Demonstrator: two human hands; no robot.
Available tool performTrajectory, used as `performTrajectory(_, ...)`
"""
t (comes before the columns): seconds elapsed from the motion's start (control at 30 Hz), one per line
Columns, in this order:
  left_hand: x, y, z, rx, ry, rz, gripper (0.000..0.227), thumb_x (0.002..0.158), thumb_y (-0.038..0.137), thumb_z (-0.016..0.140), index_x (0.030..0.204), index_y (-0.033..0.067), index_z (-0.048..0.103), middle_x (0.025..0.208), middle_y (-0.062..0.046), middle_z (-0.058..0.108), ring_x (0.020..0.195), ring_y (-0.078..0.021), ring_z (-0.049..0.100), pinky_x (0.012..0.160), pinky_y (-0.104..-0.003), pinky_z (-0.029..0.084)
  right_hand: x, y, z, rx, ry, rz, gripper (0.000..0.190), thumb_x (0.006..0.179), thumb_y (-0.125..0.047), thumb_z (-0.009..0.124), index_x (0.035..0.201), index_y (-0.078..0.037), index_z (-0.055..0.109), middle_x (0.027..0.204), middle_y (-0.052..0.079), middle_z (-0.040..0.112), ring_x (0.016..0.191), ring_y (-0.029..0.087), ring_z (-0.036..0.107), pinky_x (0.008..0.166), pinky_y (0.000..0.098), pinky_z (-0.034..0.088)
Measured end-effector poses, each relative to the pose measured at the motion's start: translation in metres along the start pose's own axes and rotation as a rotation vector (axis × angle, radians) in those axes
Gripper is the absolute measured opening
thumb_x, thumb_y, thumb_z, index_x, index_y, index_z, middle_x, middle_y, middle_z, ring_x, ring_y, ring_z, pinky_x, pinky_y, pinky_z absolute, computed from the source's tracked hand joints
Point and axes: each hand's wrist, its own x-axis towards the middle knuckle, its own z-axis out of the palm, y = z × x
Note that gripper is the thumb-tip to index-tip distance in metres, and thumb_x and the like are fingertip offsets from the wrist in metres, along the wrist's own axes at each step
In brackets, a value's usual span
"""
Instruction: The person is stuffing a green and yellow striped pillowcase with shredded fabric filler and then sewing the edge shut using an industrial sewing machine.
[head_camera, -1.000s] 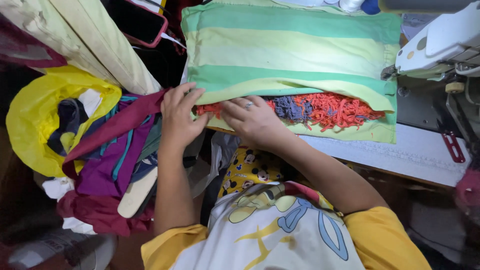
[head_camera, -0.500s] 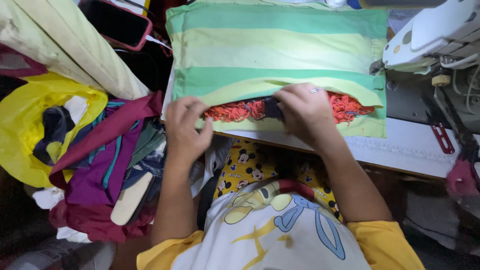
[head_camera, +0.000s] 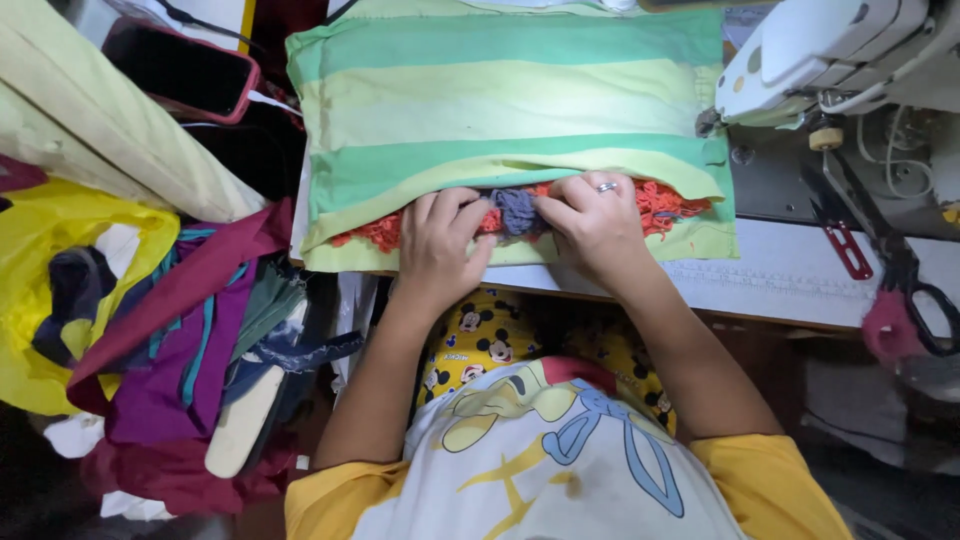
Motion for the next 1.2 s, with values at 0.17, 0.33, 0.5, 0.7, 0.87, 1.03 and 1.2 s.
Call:
performTrajectory(0.17, 0.012, 0.008, 0.021, 0.058, -0.016, 0.052, 0.038, 0.084, 0.039, 0.074, 0.118, 0.0252, 0.065, 0.109, 0.002, 0.057, 0.11, -0.0246, 0.055, 0.093, -0.047, 0.041, 0.002, -0.001, 0.007, 0.004, 0.071, -0.017, 0.011, 0.099, -0.021, 0.059, 0.091, -0.026, 0.066, 0.093, -0.005, 0.057, 0.087, 0.017, 0.06, 0.083, 0.0335, 0.042)
performTrajectory(0.33, 0.014, -0.001, 0.03, 0.074, -0.068, 0.015, 0.028, 0.077, 0.034, 0.078, 0.098, 0.0234, 0.063, 0.091, 0.005, 0.052, 0.107, -0.0236, 0.054, 0.093, -0.05, 0.04, -0.008, 0.019, 0.013, -0.042, 0.066, -0.034, 0.014, 0.096, -0.017, 0.055, 0.088, -0.025, 0.064, 0.088, -0.005, 0.055, 0.084, 0.017, 0.059, 0.082, 0.0342, 0.042)
performTrajectory(0.5, 0.013, 0.001, 0.035, 0.108, 0.003, -0.063, 0.013, 0.077, 0.024, 0.065, 0.09, 0.0215, 0.064, 0.094, 0.004, 0.052, 0.105, -0.0222, 0.054, 0.091, -0.048, 0.04, -0.016, 0.023, 0.02, -0.042, 0.068, -0.042, 0.016, 0.096, -0.016, 0.056, 0.088, -0.025, 0.066, 0.087, -0.004, 0.055, 0.085, 0.018, 0.059, 0.083, 0.0364, 0.041)
performTrajectory(0.7, 0.024, 0.026, 0.02, 0.091, 0.032, -0.018, 0.026, 0.076, 0.012, 0.063, 0.101, 0.014, 0.071, 0.116, -0.005, 0.059, 0.112, -0.0292, 0.056, 0.093, -0.05, 0.044, -0.002, 0.017, -0.043, 0.182, -0.095, 0.128, 0.031, 0.093, -0.008, 0.06, 0.12, -0.016, 0.072, 0.117, 0.003, 0.069, 0.114, 0.025, 0.066, 0.093, 0.0403, 0.043)
performTrajectory(0.87, 0.026, 0.034, 0.03, -0.085, -0.007, 0.106, 0.053, 0.079, 0.024, 0.073, 0.129, 0.0062, 0.066, 0.129, -0.014, 0.062, 0.12, -0.0341, 0.06, 0.101, -0.049, 0.046, -0.041, 0.059, -0.091, 0.374, -0.118, 0.264, 0.025, 0.099, -0.007, 0.064, 0.123, -0.004, 0.072, 0.114, 0.015, 0.07, 0.112, 0.039, 0.067, 0.096, 0.0469, 0.049)
performTrajectory(1.03, 0.041, 0.044, 0.062, -0.099, 0.003, 0.25, 0.059, 0.086, 0.046, 0.075, 0.127, 0.0042, 0.068, 0.129, -0.016, 0.065, 0.118, -0.0355, 0.061, 0.103, -0.05, 0.046, -0.069, 0.057, -0.086, 0.326, -0.225, 0.354, 0.023, 0.097, -0.015, 0.069, 0.119, -0.006, 0.072, 0.109, 0.013, 0.069, 0.106, 0.037, 0.067, 0.088, 0.0463, 0.051)
performTrajectory(1.2, 0.052, 0.059, 0.094, -0.083, 0.03, 0.308, 0.043, 0.083, 0.031, 0.077, 0.12, 0.0094, 0.071, 0.122, -0.012, 0.065, 0.112, -0.0327, 0.061, 0.097, -0.049, 0.049, -0.071, 0.053, -0.071, 0.143, -0.248, 0.371, 0.047, 0.087, -0.032, 0.076, 0.131, -0.015, 0.069, 0.123, 0.004, 0.064, 0.113, 0.03, 0.063, 0.091, 0.043, 0.054)
